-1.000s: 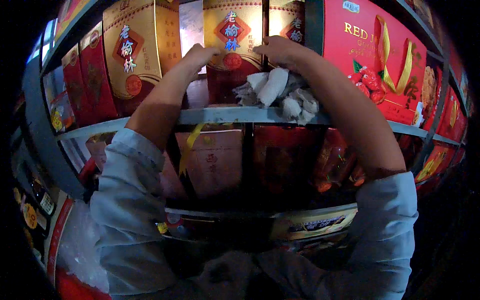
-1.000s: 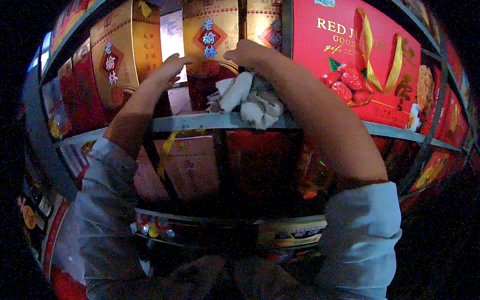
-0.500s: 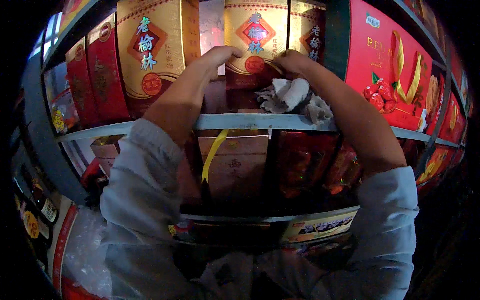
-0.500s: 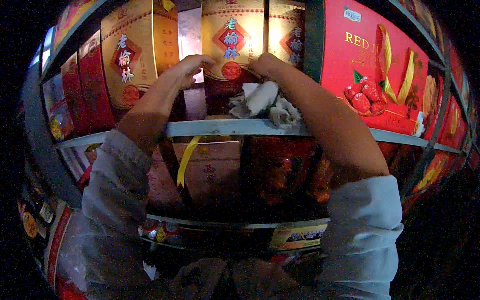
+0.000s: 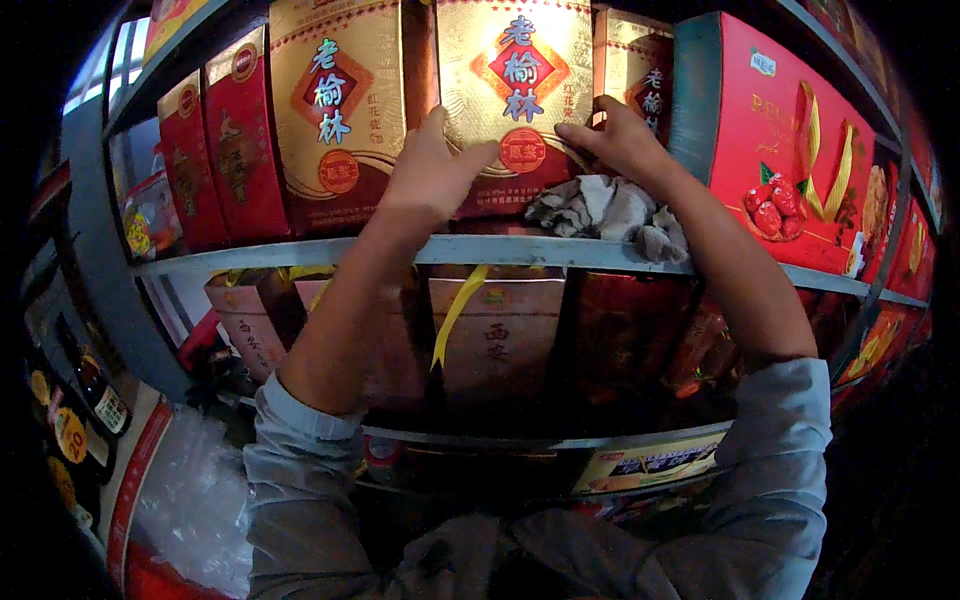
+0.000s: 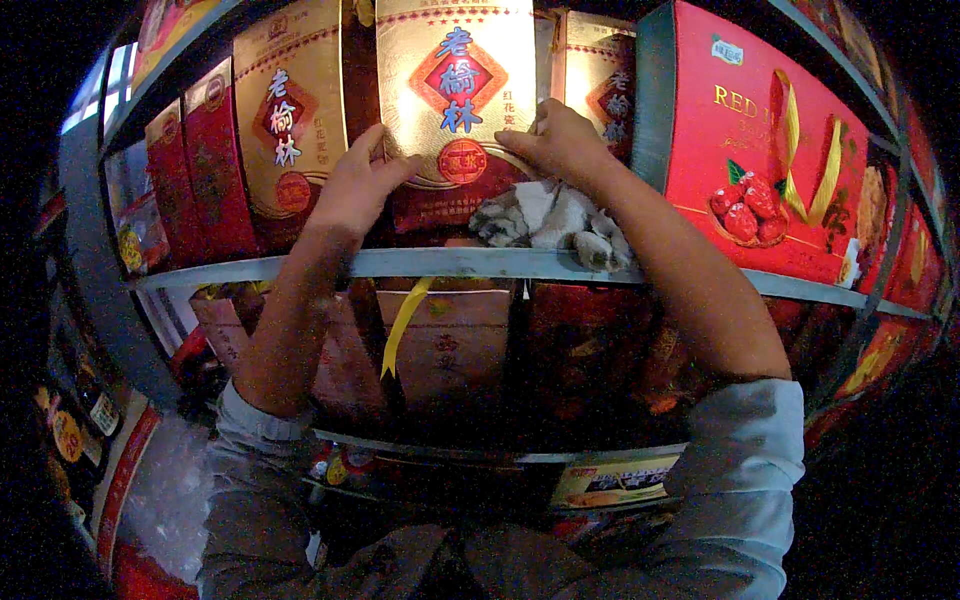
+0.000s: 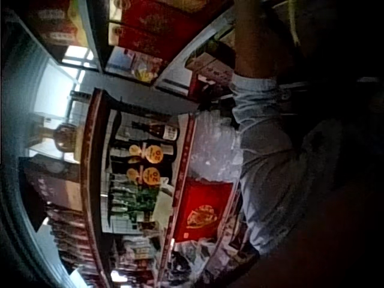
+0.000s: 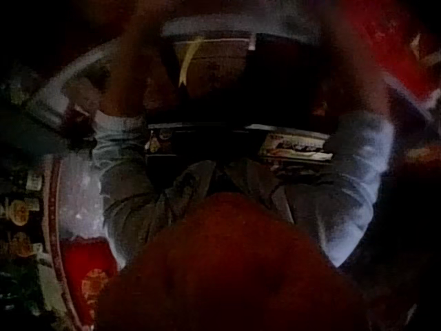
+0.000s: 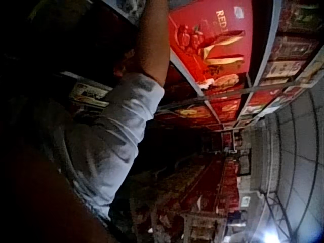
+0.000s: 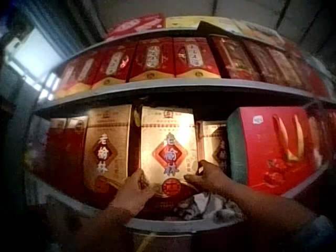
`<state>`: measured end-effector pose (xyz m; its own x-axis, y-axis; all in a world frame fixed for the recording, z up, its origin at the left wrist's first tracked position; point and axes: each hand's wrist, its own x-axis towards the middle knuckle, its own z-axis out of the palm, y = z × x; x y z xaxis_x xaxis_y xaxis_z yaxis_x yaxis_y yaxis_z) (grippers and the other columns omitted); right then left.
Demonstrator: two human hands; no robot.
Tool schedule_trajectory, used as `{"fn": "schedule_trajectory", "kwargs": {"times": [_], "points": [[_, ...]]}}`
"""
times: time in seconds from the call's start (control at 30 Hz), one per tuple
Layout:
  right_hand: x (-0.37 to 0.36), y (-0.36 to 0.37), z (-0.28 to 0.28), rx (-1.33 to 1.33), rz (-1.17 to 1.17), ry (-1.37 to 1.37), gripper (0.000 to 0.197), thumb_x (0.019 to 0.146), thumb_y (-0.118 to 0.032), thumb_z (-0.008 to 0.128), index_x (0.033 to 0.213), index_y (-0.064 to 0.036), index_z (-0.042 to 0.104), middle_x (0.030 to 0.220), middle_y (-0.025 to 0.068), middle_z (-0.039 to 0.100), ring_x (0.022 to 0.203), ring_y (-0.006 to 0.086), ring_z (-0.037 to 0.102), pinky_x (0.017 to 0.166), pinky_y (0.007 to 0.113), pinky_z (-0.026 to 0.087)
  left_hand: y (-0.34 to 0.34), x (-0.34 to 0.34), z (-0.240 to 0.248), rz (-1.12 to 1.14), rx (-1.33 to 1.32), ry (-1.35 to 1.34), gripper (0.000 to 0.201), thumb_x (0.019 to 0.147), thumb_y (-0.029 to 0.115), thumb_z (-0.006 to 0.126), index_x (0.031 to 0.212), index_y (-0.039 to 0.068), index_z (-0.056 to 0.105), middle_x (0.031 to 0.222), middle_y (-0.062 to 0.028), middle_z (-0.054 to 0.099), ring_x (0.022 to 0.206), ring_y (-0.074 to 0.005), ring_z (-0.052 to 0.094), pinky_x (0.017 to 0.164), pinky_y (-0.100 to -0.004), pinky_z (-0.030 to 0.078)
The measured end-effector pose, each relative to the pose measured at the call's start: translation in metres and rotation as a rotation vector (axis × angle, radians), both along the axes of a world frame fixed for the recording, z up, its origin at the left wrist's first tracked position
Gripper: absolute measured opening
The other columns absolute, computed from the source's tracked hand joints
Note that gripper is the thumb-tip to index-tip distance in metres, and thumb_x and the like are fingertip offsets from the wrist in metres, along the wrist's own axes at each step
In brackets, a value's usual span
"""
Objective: The person wipes down the surfaces of metal grocery shelves and the tops of gift boxes with a cloth.
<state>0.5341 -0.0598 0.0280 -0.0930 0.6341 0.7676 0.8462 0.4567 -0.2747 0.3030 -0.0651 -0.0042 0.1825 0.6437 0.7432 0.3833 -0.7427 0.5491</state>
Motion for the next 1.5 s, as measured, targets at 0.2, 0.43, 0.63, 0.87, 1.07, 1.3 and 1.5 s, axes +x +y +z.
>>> {"fn": "schedule_trajectory", "kwargs": {"times": [0.2, 0.43, 0.63, 0.87, 1.07, 1.3, 1.5], "points": [[-0.013, -0.014, -0.002, -0.062, 0.16, 0.116, 0.055, 0.071, -0.035, 0.066, 0.1, 0.0072, 0.044, 0.074, 0.0163, 0.058, 0.054, 0.0152, 0.056, 0.047, 0.025, 0.046, 0.003, -0.005, -0.024, 0.014, 0.317, -0.07, 0.062, 0.077, 0.014, 0.059, 0.125, -0.005, 0.025, 0.116, -0.019, 0.045, 0.103, -0.0199, 0.048, 0.087, -0.0284, 0.037], [-0.008, -0.014, -0.003, -0.295, 0.301, 0.381, 0.062, 0.069, -0.041, 0.066, 0.103, 0.0052, 0.043, 0.089, 0.0154, 0.055, 0.071, 0.0166, 0.057, 0.058, 0.026, 0.048, -0.011, -0.003, -0.036, 0.12, 0.58, -0.07, 0.059, 0.072, 0.016, 0.061, 0.117, -0.009, 0.033, 0.113, -0.0286, 0.041, 0.106, -0.0389, 0.042, 0.089, -0.0379, 0.035], [-0.028, -0.027, -0.002, -0.53, 0.425, -0.134, 0.059, 0.082, -0.037, 0.051, 0.128, -0.0073, 0.03, 0.127, 0.0119, 0.038, 0.115, 0.0209, 0.036, 0.097, 0.031, 0.028, -0.011, 0.0, -0.036, 0.104, 0.584, -0.134, 0.057, 0.07, 0.013, 0.062, 0.116, -0.007, 0.035, 0.113, -0.0261, 0.043, 0.105, -0.0367, 0.044, 0.088, -0.037, 0.037], [-0.014, -0.035, -0.009, -0.419, 0.45, -0.149, 0.056, 0.082, -0.04, 0.049, 0.125, -0.0063, 0.035, 0.122, 0.0135, 0.043, 0.113, 0.0222, 0.039, 0.095, 0.032, 0.03, -0.021, 0.005, -0.038, 0.122, 0.628, -0.198, 0.054, 0.07, 0.011, 0.061, 0.117, -0.002, 0.038, 0.112, -0.0213, 0.046, 0.104, -0.0325, 0.047, 0.088, -0.0359, 0.037], [-0.023, -0.045, -0.007, -0.34, 0.32, -0.25, 0.063, 0.078, -0.047, 0.052, 0.121, -0.0031, 0.038, 0.119, 0.0182, 0.044, 0.109, 0.0267, 0.044, 0.092, 0.033, 0.033, -0.024, 0.007, -0.038, 0.229, 0.668, -0.239, 0.054, 0.068, 0.006, 0.06, 0.117, 0.0, 0.039, 0.117, -0.0194, 0.041, 0.11, -0.033, 0.04, 0.092, -0.0369, 0.032], [-0.031, -0.054, -0.005, -0.31, 0.225, -0.266, 0.07, 0.073, -0.05, 0.056, 0.118, 0.0005, 0.038, 0.11, 0.0229, 0.05, 0.101, 0.0312, 0.05, 0.089, 0.035, 0.037, -0.021, 0.01, -0.036, 0.325, 0.728, -0.236, 0.056, 0.066, 0.006, 0.061, 0.118, 0.002, 0.039, 0.12, -0.0179, 0.037, 0.114, -0.0323, 0.034, 0.095, -0.0372, 0.027], [-0.029, -0.036, -0.009, -0.28, 0.313, -0.301, 0.065, 0.076, -0.048, 0.054, 0.116, 0.0017, 0.04, 0.098, 0.0186, 0.056, 0.091, 0.0243, 0.054, 0.08, 0.033, 0.041, -0.023, 0.002, -0.037, 0.293, 0.727, -0.216, 0.056, 0.066, 0.007, 0.061, 0.117, 0.002, 0.039, 0.119, -0.0184, 0.036, 0.113, -0.0326, 0.035, 0.095, -0.038, 0.028]]}}
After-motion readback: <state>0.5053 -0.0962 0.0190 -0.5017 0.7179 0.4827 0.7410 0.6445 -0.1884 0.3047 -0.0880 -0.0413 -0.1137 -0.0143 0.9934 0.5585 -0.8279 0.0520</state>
